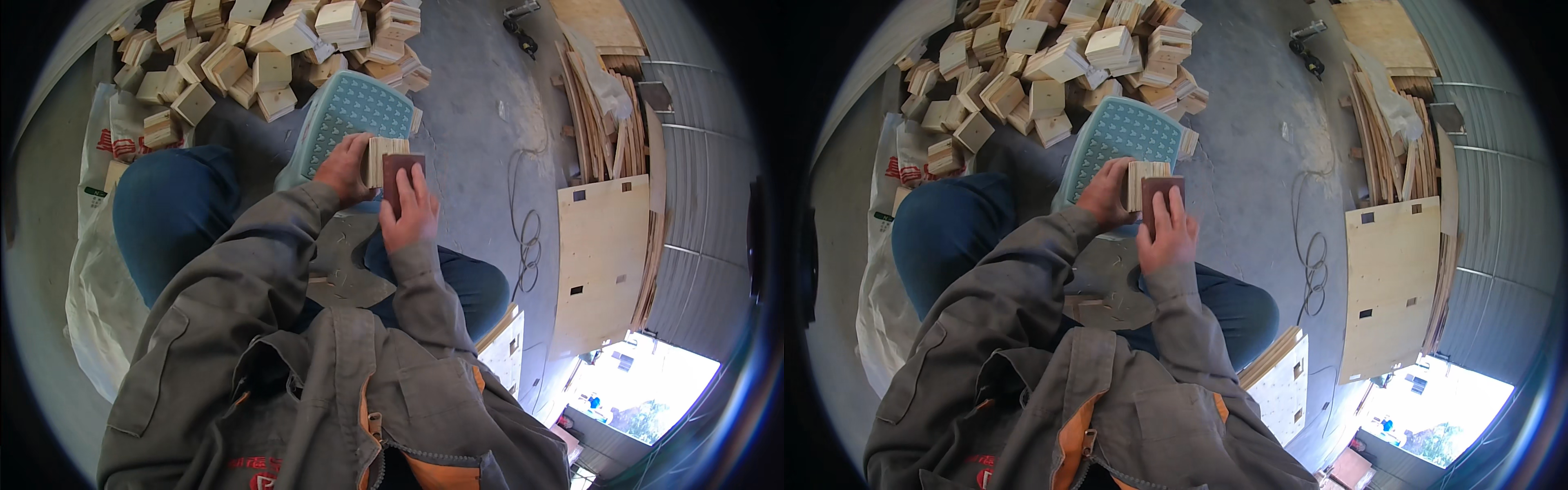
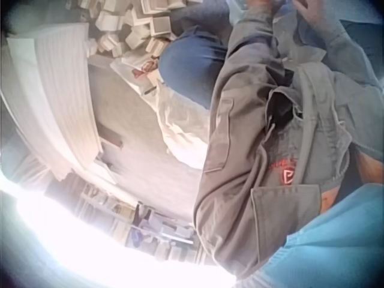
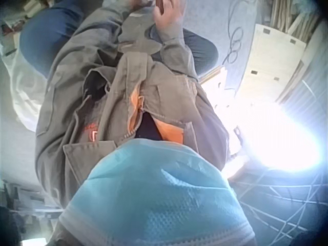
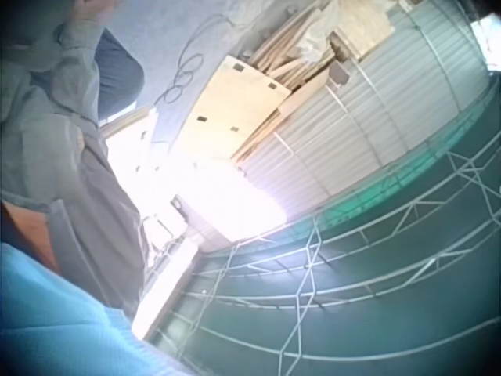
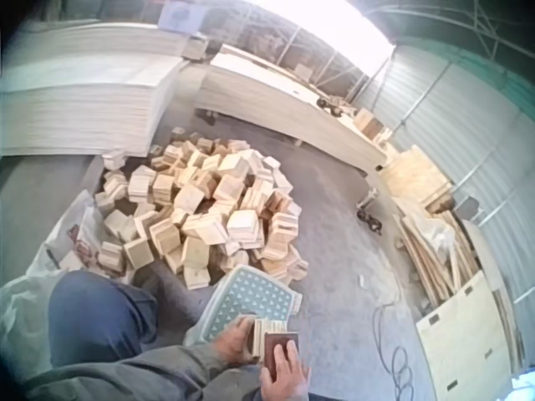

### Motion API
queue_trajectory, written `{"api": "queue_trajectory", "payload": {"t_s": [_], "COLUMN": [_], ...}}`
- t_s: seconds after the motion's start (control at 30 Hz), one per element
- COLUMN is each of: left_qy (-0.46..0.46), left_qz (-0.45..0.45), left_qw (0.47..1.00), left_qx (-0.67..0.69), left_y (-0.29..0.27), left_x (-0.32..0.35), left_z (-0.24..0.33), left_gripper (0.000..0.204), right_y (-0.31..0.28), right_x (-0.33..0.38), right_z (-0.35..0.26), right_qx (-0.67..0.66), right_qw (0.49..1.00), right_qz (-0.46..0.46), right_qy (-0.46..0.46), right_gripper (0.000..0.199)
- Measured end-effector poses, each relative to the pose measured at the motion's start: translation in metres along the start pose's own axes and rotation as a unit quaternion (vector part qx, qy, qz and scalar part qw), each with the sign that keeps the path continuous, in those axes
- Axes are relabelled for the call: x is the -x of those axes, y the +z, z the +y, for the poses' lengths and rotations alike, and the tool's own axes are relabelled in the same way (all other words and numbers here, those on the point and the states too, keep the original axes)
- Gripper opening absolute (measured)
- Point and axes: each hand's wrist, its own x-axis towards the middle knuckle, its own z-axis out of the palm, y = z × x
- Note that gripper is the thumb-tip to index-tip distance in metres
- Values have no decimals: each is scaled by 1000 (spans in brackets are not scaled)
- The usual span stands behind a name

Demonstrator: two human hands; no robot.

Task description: The person sits on the floor and sands small wooden blocks one at a time using a sanding block. They pick up each block from a nearby pile, rub the surfaces, and place the finished pieces into a separate stack.

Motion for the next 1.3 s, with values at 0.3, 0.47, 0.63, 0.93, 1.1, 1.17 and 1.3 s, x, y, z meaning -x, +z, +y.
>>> {"api": "queue_trajectory", "payload": {"t_s": [0.3, 0.47, 0.63, 0.93, 1.1, 1.17, 1.3], "left_qy": [-6, -22, -26, -1, 16, 2, -4], "left_qz": [-26, -38, -57, -19, -13, -17, -19], "left_qw": [1000, 999, 998, 999, 1000, 1000, 1000], "left_qx": [6, 2, 13, 27, 11, 19, 25], "left_y": [7, 17, 10, 15, 16, 17, 21], "left_x": [-3, -3, -7, -3, -4, -3, -5], "left_z": [-10, -27, -4, -27, -22, -20, -32], "left_gripper": [98, 99, 99, 94, 92, 91, 91], "right_y": [-7, 19, 22, 0, -13, -15, -7], "right_x": [6, -88, -132, 0, 37, 31, -16], "right_z": [-6, 7, 24, -9, -12, -16, -26], "right_qx": [-1, 13, 48, 11, -5, 6, 17], "right_qw": [1000, 999, 994, 1000, 1000, 1000, 1000], "right_qz": [19, 15, -22, -4, -19, -18, -17], "right_qy": [-17, 40, 96, 5, -3, -1, 15], "right_gripper": [64, 59, 61, 65, 67, 66, 60]}}
